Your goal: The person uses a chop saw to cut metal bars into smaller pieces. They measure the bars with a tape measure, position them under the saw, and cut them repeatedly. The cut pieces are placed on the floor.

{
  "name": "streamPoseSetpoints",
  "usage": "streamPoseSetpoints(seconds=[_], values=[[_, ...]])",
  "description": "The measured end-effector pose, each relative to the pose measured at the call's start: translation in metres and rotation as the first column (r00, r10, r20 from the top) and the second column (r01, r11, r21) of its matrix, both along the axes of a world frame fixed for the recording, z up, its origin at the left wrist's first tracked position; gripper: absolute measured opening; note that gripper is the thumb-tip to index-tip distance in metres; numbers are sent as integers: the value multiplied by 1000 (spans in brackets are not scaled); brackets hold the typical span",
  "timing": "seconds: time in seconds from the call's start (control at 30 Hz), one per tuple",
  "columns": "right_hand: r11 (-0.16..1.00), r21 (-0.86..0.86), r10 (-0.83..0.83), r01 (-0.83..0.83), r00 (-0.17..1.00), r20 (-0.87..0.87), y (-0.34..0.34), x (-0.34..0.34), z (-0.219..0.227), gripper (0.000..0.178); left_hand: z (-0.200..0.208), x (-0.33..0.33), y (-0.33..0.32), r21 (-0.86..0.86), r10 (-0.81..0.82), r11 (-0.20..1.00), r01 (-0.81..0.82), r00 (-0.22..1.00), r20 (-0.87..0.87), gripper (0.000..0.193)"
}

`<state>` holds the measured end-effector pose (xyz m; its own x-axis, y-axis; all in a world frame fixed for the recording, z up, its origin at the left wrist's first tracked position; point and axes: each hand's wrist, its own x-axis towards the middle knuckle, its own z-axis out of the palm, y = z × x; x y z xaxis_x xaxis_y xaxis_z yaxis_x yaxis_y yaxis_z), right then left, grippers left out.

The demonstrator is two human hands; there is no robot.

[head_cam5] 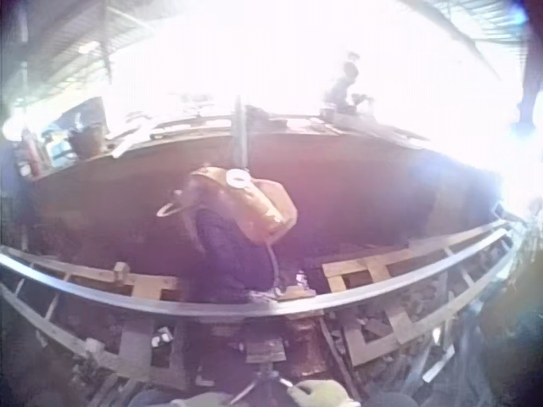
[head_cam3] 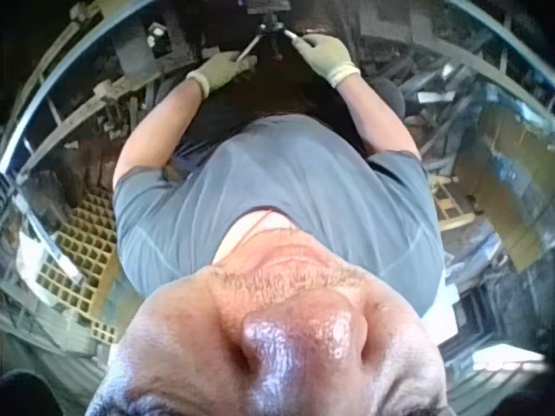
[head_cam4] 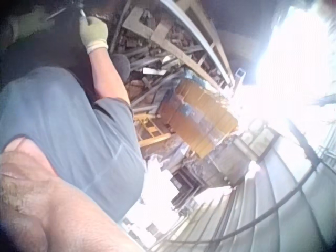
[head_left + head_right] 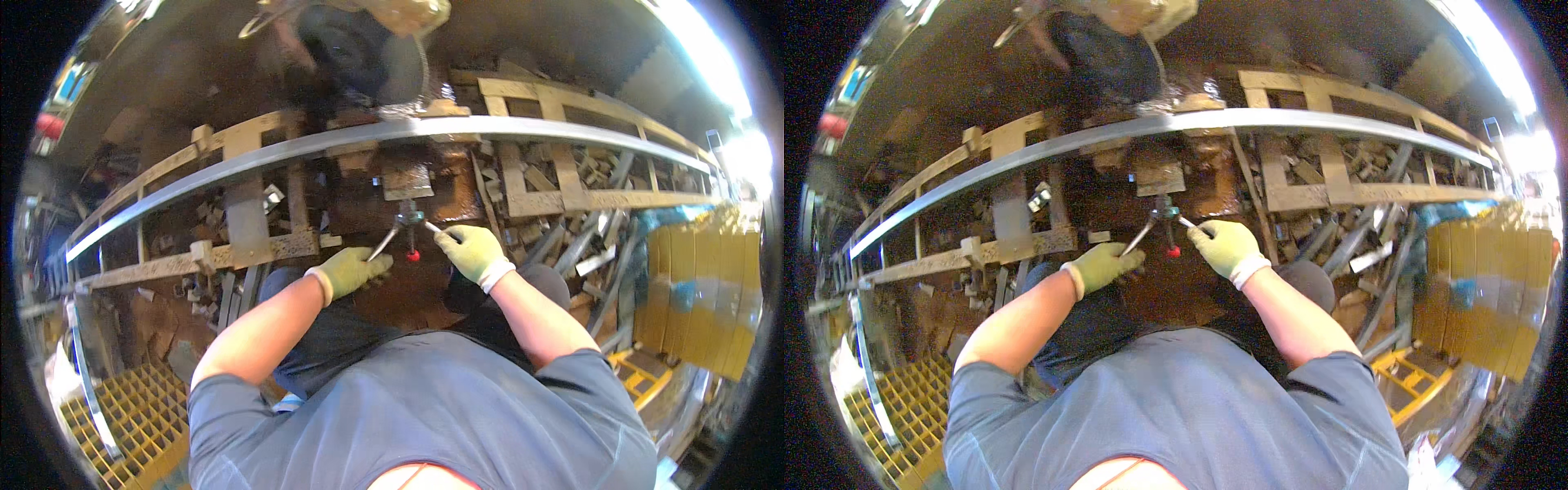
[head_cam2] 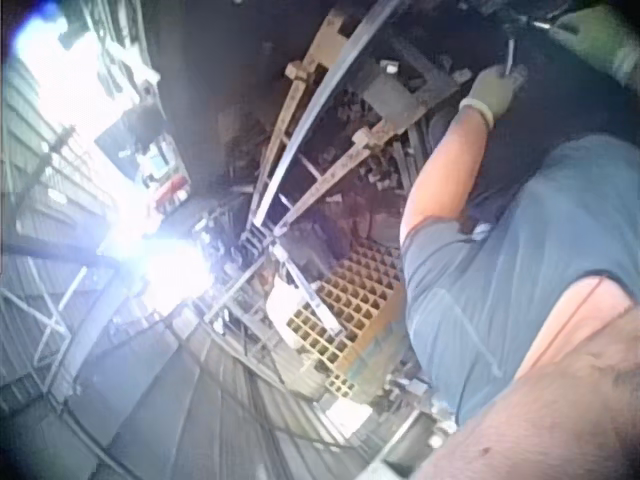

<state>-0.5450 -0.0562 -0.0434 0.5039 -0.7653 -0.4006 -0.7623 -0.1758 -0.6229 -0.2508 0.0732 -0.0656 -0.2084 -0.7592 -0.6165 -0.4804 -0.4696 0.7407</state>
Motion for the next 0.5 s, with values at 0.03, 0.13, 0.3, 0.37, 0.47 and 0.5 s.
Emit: streamPoseSetpoints(seconds=[0.03, 0.13, 0.3, 0.37, 0.47, 0.5], values=[[1000, -4, 6, -6, 1000, 20, 2, -2, -1, 47, -1, -5, -3, 79, 159, 986, -149, 976, -146, 55], [1000, -13, -9, 10, 1000, 22, 0, -3, 3, 47, 14, -19, -11, 242, 405, 905, -351, 885, -232, 45], [1000, -2, -30, 31, 993, 115, -3, -5, -26, 45, 18, -41, -15, 101, 433, 893, -439, 898, 70, 38], [998, 53, -31, 25, 993, 112, -6, -9, -35, 45, 20, -40, -23, -137, 146, 984, -111, 948, 283, 37], [999, 35, 1, -6, 993, 120, -9, -13, -36, 51, 50, -40, -26, 105, 201, 970, -217, 968, 152, 46], [999, 29, 20, -23, 994, 105, -6, -12, -33, 52, 42, -28, -23, -32, 24, 999, -17, 976, 217, 49]])
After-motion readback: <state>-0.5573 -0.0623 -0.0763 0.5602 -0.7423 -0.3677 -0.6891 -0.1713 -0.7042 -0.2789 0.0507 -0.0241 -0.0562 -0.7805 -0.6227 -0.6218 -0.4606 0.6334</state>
